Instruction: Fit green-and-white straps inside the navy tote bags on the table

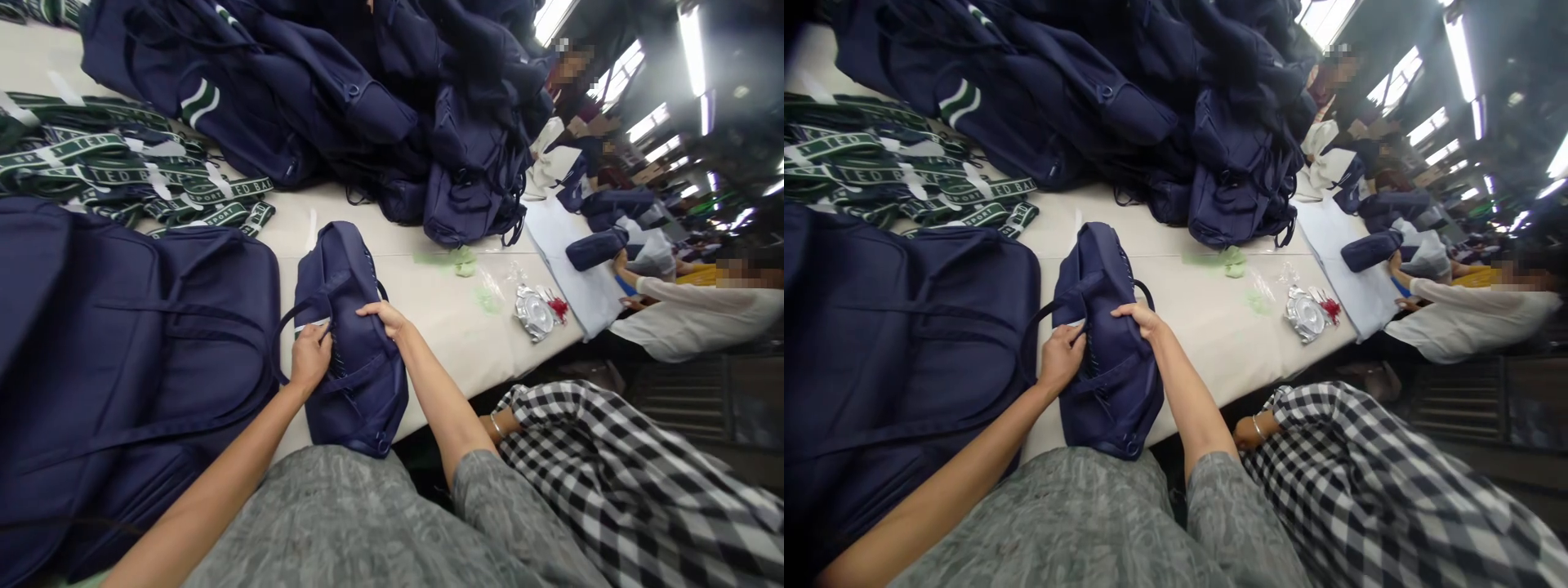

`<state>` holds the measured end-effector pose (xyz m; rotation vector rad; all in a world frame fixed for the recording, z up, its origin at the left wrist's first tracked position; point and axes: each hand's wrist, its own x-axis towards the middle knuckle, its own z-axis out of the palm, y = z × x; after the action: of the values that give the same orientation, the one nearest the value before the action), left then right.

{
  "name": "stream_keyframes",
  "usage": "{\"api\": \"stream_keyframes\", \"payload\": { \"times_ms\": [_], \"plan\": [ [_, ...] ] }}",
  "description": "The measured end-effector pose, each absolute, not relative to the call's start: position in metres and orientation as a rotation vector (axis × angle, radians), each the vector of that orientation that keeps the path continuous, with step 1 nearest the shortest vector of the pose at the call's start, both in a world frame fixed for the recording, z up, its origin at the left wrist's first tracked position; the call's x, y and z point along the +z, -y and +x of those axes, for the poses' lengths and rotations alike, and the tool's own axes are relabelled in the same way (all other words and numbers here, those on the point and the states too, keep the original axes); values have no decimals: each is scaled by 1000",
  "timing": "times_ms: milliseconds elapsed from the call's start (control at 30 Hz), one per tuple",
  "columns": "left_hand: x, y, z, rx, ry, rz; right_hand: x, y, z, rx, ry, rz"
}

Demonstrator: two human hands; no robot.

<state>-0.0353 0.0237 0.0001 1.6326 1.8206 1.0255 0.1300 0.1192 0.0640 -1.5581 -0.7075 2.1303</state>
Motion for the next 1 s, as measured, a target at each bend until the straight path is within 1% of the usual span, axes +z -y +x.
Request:
{"api": "stream_keyframes", "payload": {
  "times_ms": [200, 500, 600, 800, 1000],
  "plan": [
    [1, -23, -27, 1061, -1928, 1566, 70, -115, 125, 2056, 763, -1548],
    [18, -21, -41, 1090, -1973, 1145, 80, -116, 97, 2095, 821, -1546],
    [23, -19, -47, 1041, -1989, 1045, 78, -116, 91, 2089, 854, -1536],
    [33, -21, -42, 958, -1995, 1230, 79, -115, 90, 2041, 867, -1574],
    [25, -21, -42, 942, -1980, 1434, 84, -113, 91, 2049, 836, -1606]
  ]
}}
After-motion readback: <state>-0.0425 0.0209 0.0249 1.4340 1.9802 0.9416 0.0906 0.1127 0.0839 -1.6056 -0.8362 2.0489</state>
